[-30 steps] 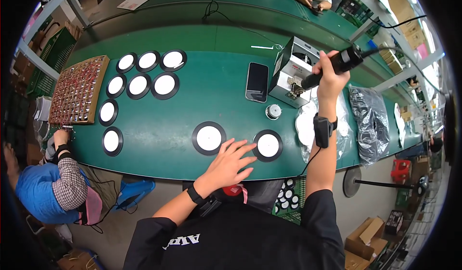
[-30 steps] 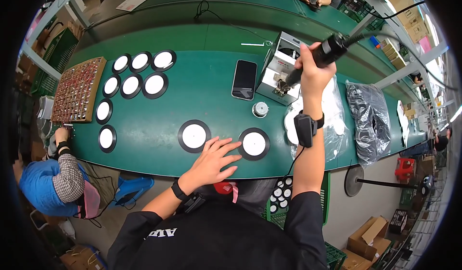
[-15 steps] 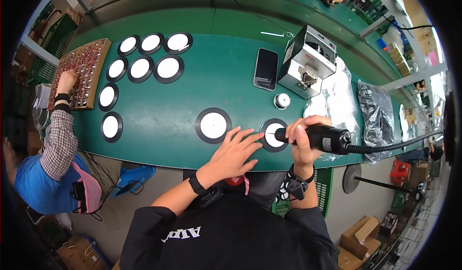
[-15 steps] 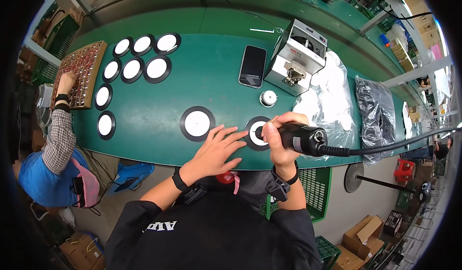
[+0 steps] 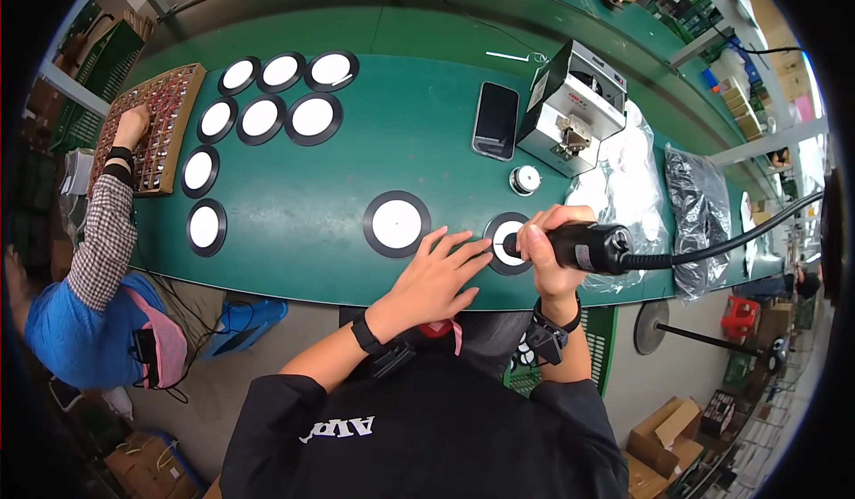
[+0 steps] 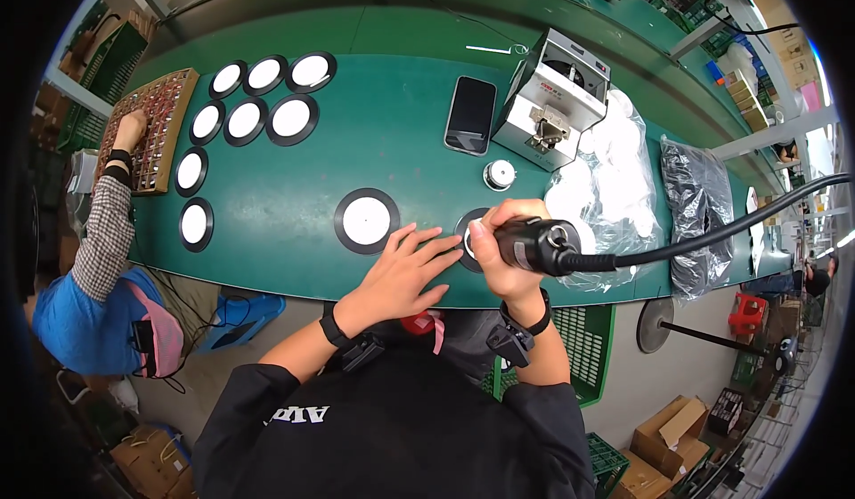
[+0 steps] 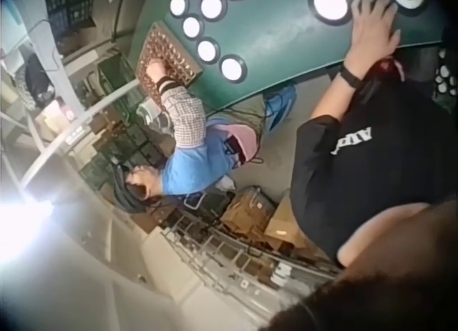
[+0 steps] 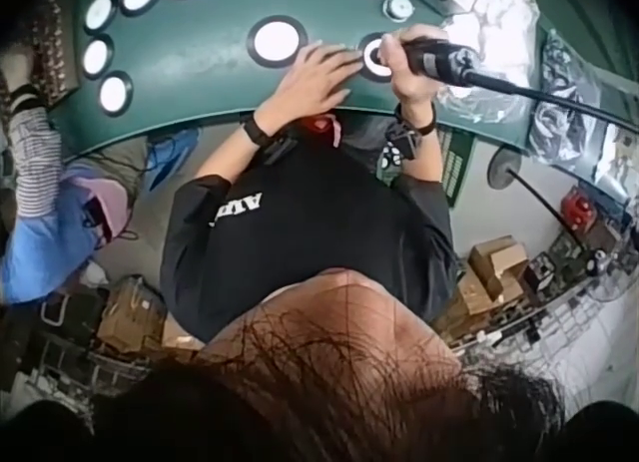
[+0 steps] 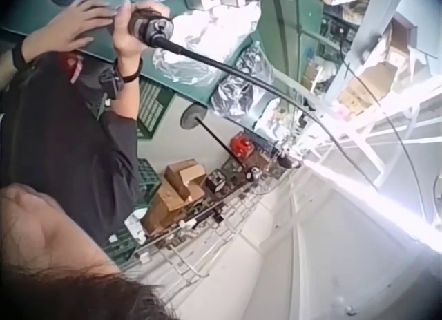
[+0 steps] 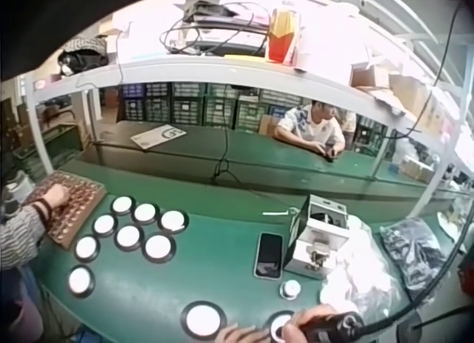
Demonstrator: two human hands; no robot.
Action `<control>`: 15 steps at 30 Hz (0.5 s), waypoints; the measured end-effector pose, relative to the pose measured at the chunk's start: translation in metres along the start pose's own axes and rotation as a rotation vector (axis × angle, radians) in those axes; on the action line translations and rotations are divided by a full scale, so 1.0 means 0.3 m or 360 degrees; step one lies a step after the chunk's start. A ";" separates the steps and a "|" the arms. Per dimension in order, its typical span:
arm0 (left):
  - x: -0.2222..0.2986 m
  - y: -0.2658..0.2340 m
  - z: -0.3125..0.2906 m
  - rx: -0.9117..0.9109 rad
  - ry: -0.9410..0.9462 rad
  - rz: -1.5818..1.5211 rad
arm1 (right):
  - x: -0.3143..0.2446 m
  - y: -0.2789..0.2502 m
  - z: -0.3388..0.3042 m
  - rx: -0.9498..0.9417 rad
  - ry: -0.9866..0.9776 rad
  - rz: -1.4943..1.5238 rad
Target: The person assembles light fixtures by placing a white disc into a black ring and using a power screwdriver to drive a screw into the center. Once finished, they move the completed unit to the side and repeat the process with a new ring and disc.
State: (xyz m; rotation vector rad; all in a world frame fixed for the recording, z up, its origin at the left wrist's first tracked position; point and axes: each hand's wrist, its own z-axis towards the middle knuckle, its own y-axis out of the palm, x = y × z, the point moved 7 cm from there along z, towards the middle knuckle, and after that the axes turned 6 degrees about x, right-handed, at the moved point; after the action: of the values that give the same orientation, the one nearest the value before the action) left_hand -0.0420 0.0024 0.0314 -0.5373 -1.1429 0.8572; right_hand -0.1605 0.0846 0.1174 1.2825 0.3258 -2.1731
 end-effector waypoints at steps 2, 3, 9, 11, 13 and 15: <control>0.003 0.004 -0.004 -0.0006 -0.0001 0.0002 | 0.008 0.005 -0.001 -0.0015 0.0026 -0.0062; 0.002 0.003 -0.004 -0.0007 -0.0003 0.0011 | 0.009 0.007 0.000 -0.0020 0.0024 -0.0061; 0.001 0.011 -0.005 -0.0003 -0.0006 0.0031 | 0.002 -0.015 0.007 0.0099 0.0052 0.0108; 0.001 0.010 -0.006 -0.0005 0.0001 0.0045 | -0.003 -0.030 0.017 0.0137 0.0055 0.0165; 0.003 0.011 -0.011 0.0000 0.0009 0.0053 | -0.006 -0.051 0.038 0.0186 0.0106 0.0188; -0.002 0.018 -0.021 -0.0013 0.0005 0.0068 | -0.046 -0.103 0.085 0.0341 -0.0029 0.0077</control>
State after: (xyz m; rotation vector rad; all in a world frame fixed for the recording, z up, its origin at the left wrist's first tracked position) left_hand -0.0378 0.0054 0.0247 -0.5716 -1.1360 0.8883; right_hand -0.1921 0.1021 0.1396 1.3693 0.0543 -2.2237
